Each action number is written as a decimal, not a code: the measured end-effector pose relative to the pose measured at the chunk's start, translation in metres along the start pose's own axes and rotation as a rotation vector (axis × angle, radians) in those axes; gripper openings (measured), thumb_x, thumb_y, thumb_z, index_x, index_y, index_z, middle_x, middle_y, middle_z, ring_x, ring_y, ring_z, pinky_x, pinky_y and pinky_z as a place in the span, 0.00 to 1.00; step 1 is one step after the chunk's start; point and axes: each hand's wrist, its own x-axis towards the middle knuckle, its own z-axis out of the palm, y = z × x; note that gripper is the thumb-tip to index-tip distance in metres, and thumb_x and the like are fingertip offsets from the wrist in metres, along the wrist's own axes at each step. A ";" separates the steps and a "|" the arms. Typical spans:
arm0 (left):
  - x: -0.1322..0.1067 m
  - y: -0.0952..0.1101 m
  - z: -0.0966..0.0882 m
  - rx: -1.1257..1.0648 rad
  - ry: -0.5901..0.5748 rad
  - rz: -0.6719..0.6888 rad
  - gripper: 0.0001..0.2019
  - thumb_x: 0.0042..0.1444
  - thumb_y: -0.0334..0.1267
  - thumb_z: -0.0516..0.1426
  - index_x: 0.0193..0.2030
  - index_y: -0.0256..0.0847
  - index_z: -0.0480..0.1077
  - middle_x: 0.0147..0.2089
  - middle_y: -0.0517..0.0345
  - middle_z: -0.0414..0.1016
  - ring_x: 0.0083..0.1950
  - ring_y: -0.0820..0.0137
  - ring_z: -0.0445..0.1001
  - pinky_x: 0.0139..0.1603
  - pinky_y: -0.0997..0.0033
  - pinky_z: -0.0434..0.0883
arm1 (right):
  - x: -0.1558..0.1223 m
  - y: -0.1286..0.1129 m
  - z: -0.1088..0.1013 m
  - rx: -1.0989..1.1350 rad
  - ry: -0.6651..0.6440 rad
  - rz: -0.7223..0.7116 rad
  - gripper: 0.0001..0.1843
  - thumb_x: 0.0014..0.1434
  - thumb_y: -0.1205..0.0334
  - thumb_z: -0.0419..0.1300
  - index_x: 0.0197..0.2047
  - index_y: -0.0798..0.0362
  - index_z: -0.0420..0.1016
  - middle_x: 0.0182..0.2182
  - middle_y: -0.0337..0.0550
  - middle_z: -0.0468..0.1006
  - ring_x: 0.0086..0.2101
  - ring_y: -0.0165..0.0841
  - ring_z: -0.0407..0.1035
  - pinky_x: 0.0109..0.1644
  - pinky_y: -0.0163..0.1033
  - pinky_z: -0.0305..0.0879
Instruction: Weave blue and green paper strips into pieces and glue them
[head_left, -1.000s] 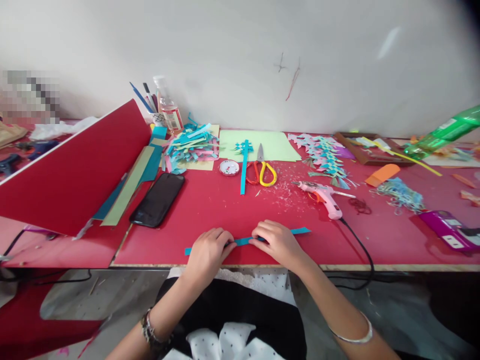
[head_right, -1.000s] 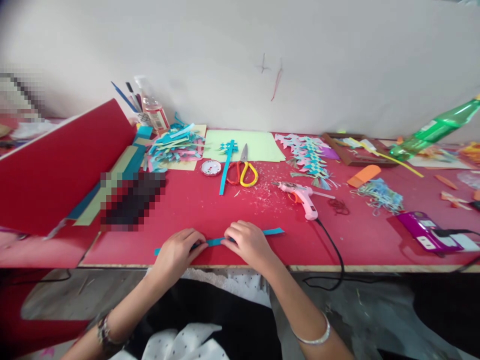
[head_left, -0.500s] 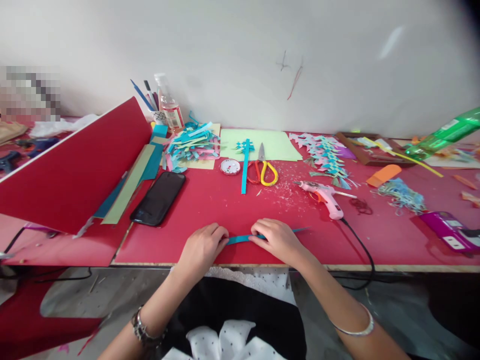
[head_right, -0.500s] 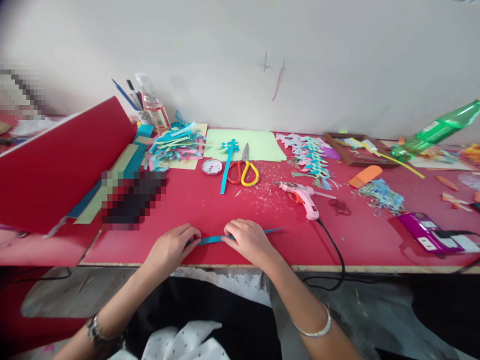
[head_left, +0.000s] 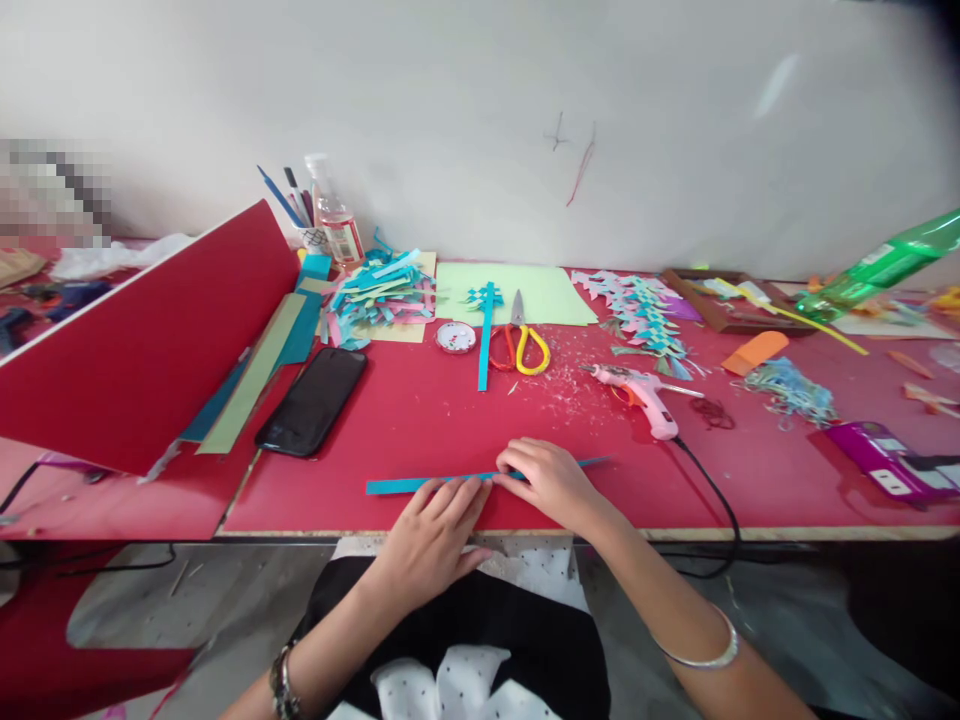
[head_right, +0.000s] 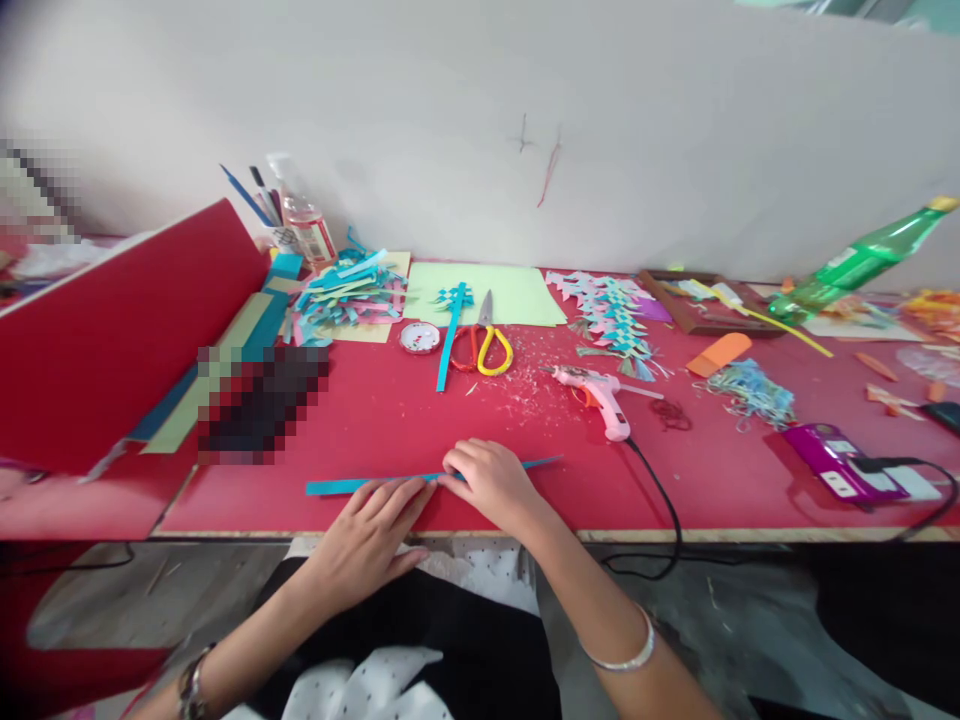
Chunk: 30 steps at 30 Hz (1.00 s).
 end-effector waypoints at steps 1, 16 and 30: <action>-0.001 0.001 0.002 0.003 0.001 -0.008 0.29 0.56 0.52 0.43 0.60 0.35 0.51 0.54 0.51 0.61 0.50 0.65 0.61 0.53 0.64 0.55 | 0.000 0.000 0.000 0.000 0.001 0.000 0.09 0.57 0.58 0.51 0.29 0.53 0.65 0.27 0.39 0.69 0.30 0.29 0.62 0.34 0.33 0.54; -0.004 0.009 0.003 -0.005 0.044 -0.128 0.31 0.54 0.56 0.43 0.59 0.39 0.53 0.53 0.51 0.62 0.53 0.63 0.59 0.58 0.62 0.51 | 0.000 -0.001 0.000 0.009 0.007 0.015 0.07 0.57 0.60 0.52 0.29 0.53 0.64 0.27 0.39 0.69 0.30 0.29 0.61 0.34 0.33 0.54; -0.015 -0.012 -0.008 -0.065 -0.042 -0.041 0.29 0.56 0.51 0.43 0.62 0.39 0.44 0.63 0.56 0.50 0.62 0.65 0.49 0.60 0.61 0.49 | -0.001 -0.002 0.001 0.040 0.023 0.024 0.07 0.57 0.61 0.51 0.28 0.53 0.63 0.26 0.39 0.68 0.30 0.29 0.60 0.34 0.33 0.54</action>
